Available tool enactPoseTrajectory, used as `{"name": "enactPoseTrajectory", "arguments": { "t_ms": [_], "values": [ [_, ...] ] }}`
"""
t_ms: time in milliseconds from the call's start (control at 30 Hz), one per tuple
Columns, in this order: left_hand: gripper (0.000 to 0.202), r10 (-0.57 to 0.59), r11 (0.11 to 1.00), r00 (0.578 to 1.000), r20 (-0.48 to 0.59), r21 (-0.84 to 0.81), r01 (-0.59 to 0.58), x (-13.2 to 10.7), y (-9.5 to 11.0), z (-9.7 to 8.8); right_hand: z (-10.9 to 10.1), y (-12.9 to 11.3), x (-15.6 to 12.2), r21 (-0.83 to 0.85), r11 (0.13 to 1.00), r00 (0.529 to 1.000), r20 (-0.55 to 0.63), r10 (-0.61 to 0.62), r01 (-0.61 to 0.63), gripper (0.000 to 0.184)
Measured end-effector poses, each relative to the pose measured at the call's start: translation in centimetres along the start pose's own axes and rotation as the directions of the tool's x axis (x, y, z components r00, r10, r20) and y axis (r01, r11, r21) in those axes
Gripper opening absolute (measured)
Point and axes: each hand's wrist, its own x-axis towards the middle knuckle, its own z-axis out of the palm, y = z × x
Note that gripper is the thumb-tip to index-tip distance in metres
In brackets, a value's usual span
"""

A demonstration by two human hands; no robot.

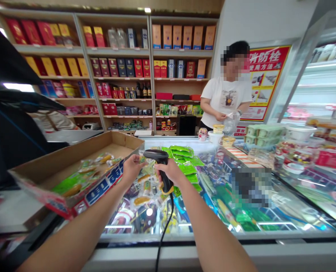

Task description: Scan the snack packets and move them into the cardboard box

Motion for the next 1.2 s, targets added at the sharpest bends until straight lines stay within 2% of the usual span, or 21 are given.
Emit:
{"name": "enactPoseTrajectory", "arguments": {
  "t_ms": [233, 533, 633, 733, 833, 1000, 1100, 1200],
  "values": [
    [0.019, 0.012, 0.986, 1.0, 0.024, 0.166, -0.016, -0.4, 1.3, -0.3, 0.2, 0.0, -0.1, -0.024, 1.0, 1.0, -0.003, 0.001, -0.001, 0.025],
    [0.018, 0.041, 0.967, 0.998, 0.054, 0.251, -0.053, -0.4, 1.1, -0.3, 0.2, 0.2, 0.0, 0.009, 1.0, 1.0, -0.016, 0.0, 0.0, 0.023],
    [0.019, 0.068, 0.936, 0.993, 0.098, 0.339, -0.097, -0.6, 1.4, -0.2, 0.3, 0.3, 0.0, 0.014, 1.0, 1.0, -0.018, -0.007, 0.007, 0.022],
    [0.021, 0.102, 0.877, 0.984, 0.145, 0.453, -0.158, -0.8, 2.7, -0.7, 0.5, 0.5, 0.0, 0.019, 1.0, 1.0, -0.015, -0.014, 0.014, 0.022],
    [0.018, 0.097, 0.785, 0.979, 0.177, 0.591, -0.185, -0.4, 5.0, -2.6, 1.2, 0.2, 0.2, 0.054, 0.999, 1.0, -0.012, -0.004, 0.005, 0.021],
    [0.019, -0.074, 0.627, 0.98, 0.183, 0.773, -0.097, 1.8, 8.8, -8.8, 4.3, -2.1, 1.6, 0.018, 0.999, 0.999, 0.046, 0.027, -0.028, 0.02],
    [0.023, -0.105, 0.56, 0.988, 0.116, 0.828, -0.037, 3.0, 9.4, -12.0, 7.0, -3.7, 2.9, 0.0, 0.999, 0.991, 0.12, 0.052, -0.053, 0.019],
    [0.036, -0.046, 0.538, 0.998, 0.046, 0.843, -0.015, 3.0, 9.4, -13.3, 9.1, -4.5, 3.9, 0.038, 0.997, 0.985, 0.166, 0.058, -0.065, 0.018]
  ]
}}
